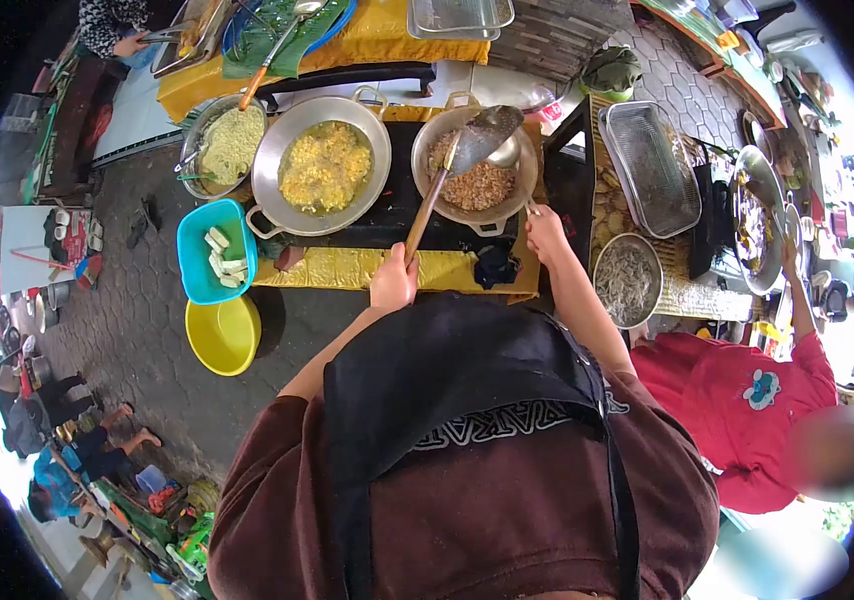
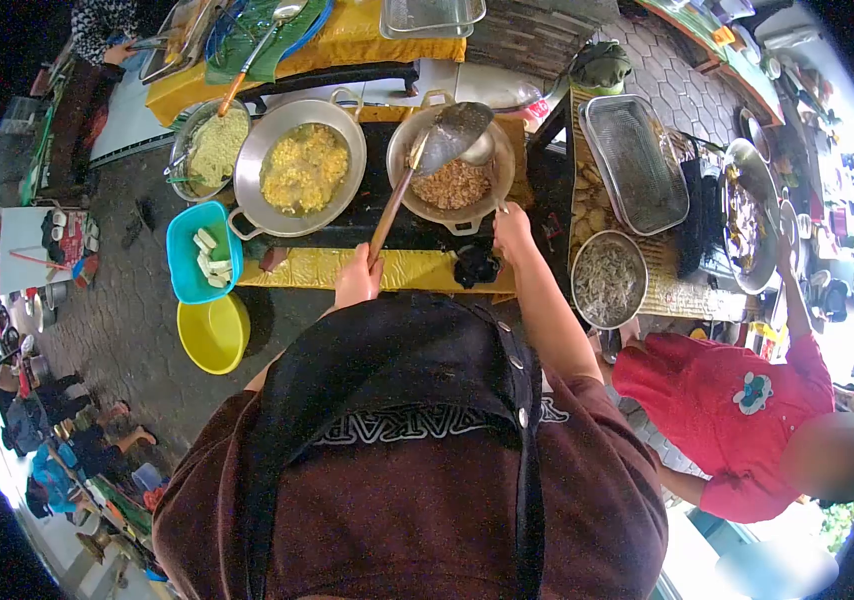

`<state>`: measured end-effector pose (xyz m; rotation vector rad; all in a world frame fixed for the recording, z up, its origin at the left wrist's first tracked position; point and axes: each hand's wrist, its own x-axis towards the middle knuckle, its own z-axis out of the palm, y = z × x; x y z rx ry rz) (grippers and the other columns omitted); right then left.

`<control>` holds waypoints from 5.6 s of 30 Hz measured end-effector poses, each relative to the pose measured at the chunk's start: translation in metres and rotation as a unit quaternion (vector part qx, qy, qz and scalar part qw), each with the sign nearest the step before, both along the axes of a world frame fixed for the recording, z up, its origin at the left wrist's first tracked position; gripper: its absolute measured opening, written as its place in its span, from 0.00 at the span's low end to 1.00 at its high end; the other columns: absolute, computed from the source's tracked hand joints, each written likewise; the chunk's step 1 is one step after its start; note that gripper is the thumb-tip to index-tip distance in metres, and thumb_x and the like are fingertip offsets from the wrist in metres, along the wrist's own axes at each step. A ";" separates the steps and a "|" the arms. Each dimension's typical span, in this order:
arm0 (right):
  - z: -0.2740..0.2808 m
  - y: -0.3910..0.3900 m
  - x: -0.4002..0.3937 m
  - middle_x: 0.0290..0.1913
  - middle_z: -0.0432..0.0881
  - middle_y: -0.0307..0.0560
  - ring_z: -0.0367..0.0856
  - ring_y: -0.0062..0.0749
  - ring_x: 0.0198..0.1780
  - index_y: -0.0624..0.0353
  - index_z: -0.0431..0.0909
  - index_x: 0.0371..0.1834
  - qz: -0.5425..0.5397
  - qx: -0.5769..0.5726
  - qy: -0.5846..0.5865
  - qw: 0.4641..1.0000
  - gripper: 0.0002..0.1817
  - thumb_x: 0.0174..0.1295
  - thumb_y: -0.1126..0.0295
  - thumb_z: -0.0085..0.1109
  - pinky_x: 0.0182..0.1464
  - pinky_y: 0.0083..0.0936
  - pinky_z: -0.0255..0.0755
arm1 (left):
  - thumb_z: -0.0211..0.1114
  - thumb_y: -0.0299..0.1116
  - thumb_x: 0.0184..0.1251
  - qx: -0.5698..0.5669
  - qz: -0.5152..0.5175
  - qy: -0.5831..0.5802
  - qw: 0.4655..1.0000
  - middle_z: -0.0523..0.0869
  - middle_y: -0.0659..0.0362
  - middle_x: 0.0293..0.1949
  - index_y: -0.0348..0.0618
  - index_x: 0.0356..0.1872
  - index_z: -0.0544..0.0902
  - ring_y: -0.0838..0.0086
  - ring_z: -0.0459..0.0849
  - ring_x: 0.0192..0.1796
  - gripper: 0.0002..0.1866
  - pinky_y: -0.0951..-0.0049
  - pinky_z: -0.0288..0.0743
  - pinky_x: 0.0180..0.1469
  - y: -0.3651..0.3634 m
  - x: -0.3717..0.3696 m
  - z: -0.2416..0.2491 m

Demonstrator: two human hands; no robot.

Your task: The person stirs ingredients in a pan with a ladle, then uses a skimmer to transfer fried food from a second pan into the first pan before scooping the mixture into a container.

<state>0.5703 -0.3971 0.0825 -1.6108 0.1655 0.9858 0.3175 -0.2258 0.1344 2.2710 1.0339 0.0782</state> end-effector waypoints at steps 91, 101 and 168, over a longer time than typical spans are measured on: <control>-0.067 0.356 -0.174 0.27 0.75 0.50 0.71 0.37 0.16 0.59 0.70 0.52 0.171 -0.141 -0.122 0.968 0.17 0.60 0.76 0.39 0.14 0.33 0.61 | 0.59 0.35 0.65 -0.500 0.419 -0.229 0.722 0.72 0.70 0.27 0.40 0.46 0.75 0.88 0.72 0.27 0.13 0.87 0.65 0.29 0.124 -0.371 0.052; -0.035 0.358 -0.166 0.20 0.68 0.44 0.55 0.22 0.11 0.62 0.65 0.28 0.131 -0.012 0.079 0.988 0.05 0.63 0.75 0.44 0.12 0.22 0.49 | 0.60 0.36 0.64 -0.508 0.432 -0.240 0.705 0.71 0.71 0.26 0.40 0.46 0.76 0.89 0.68 0.25 0.13 0.87 0.62 0.27 0.136 -0.370 0.056; -0.029 0.250 -0.164 0.19 0.68 0.38 0.56 0.17 0.13 0.63 0.67 0.48 0.159 0.044 0.141 0.976 0.13 0.66 0.67 0.46 0.13 0.18 0.49 | 0.59 0.37 0.65 -0.506 0.380 -0.190 0.751 0.67 0.71 0.22 0.40 0.46 0.75 0.89 0.64 0.22 0.14 0.87 0.56 0.23 0.153 -0.345 0.068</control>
